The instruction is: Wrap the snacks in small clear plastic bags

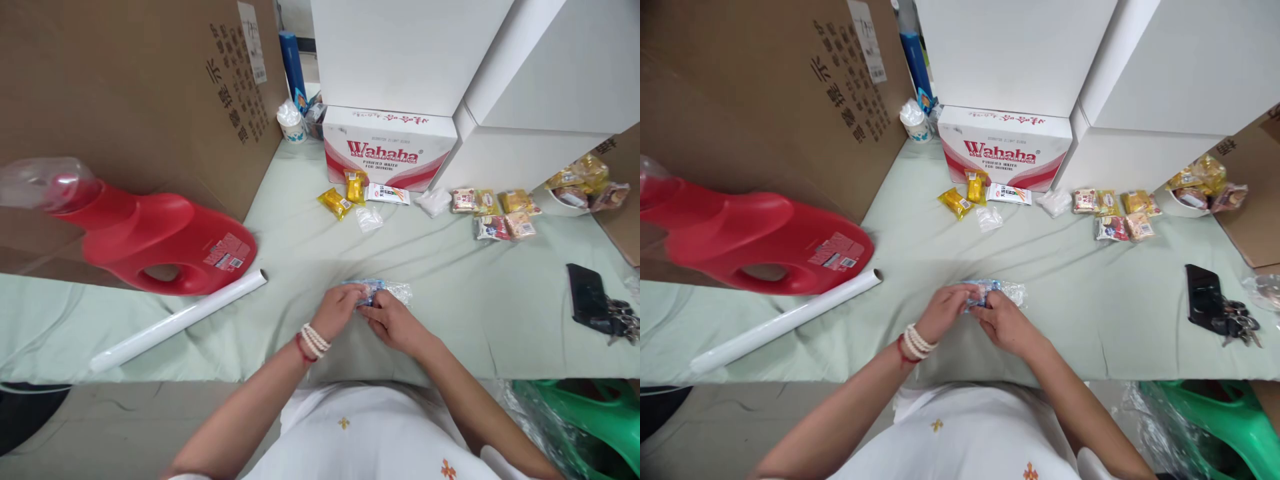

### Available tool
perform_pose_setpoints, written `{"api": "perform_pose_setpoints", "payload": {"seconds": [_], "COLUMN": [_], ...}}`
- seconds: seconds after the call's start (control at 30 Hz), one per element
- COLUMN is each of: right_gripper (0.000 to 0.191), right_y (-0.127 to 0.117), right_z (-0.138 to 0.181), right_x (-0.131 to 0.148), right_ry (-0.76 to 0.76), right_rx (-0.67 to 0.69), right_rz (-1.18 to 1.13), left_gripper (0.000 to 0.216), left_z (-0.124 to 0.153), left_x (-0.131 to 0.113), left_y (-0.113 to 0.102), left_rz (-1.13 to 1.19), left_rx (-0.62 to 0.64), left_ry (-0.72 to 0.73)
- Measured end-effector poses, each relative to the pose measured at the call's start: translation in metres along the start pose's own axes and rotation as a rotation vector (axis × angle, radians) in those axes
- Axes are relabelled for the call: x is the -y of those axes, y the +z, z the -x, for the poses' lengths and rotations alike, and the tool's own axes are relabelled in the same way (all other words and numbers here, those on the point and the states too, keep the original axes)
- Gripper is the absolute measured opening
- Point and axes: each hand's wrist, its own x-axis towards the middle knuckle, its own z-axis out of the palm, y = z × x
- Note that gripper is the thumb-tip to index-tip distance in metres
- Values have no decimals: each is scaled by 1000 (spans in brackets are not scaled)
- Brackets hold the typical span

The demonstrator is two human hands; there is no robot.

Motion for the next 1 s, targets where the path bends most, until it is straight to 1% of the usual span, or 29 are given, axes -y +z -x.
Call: {"api": "perform_pose_setpoints", "payload": {"seconds": [0.1, 0.13, 0.17, 0.2, 0.27, 0.3, 0.33, 0.37, 0.4, 0.47, 0.5, 0.57, 0.63, 0.7, 0.77, 0.83, 0.93, 0.97, 1.0], "right_gripper": [28, 28, 28, 27, 25, 27, 32, 34, 32, 19, 15, 14, 15, 17, 20, 25, 29, 33, 41], "right_y": [-1, -1, -1, -1, -1, -1, -1, -3, -4, -9, -12, -15, -14, -8, 0, 8, 13, 14, 14], "right_z": [5, 7, 9, 12, 16, 18, 20, 22, 23, 23, 22, 15, 3, -12, -25, -32, -29, -26, -22], "right_x": [0, -1, -3, -5, -9, -11, -12, -12, -11, -8, -5, 3, 11, 17, 20, 21, 22, 24, 26], "right_ry": [43, 89, 159, 248, 441, 518, 570, 601, 616, 641, 665, 714, 699, 607, 511, 412, 238, 190, 158], "right_rx": [-9, -44, -116, -221, -446, -514, -536, -521, -492, -448, -431, -391, -334, -264, -209, -191, -219, -221, -216], "right_rz": [-94, -120, -121, -84, 95, 200, 289, 350, 382, 381, 360, 297, 232, 201, 188, 131, -7, -33, -44], "left_gripper": [28, 27, 27, 28, 30, 30, 27, 24, 28, 46, 50, 43, 32, 23, 12, 14, 24, 26, 27], "left_z": [-8, -8, -7, -6, -3, -3, -3, -3, -5, -9, -11, -15, -18, -22, -26, -30, -34, -33, -32], "left_x": [-3, -4, -5, -6, -8, -9, -9, -9, -7, -4, -2, 1, -1, -5, -8, -7, 2, 4, 5], "left_y": [29, 35, 39, 42, 43, 43, 42, 40, 38, 35, 33, 30, 28, 24, 19, 13, 5, 3, 1], "left_rz": [-446, -576, -674, -739, -800, -810, -810, -803, -791, -761, -746, -721, -694, -608, -486, -378, -294, -248, -140], "left_rx": [7, 9, 15, 21, 18, 1, -30, -74, -125, -202, -215, -194, -159, -114, -72, -45, -49, -54, -53], "left_ry": [118, 136, 142, 140, 140, 148, 156, 158, 153, 118, 99, 88, 93, 54, -17, -79, -130, -148, -176]}}
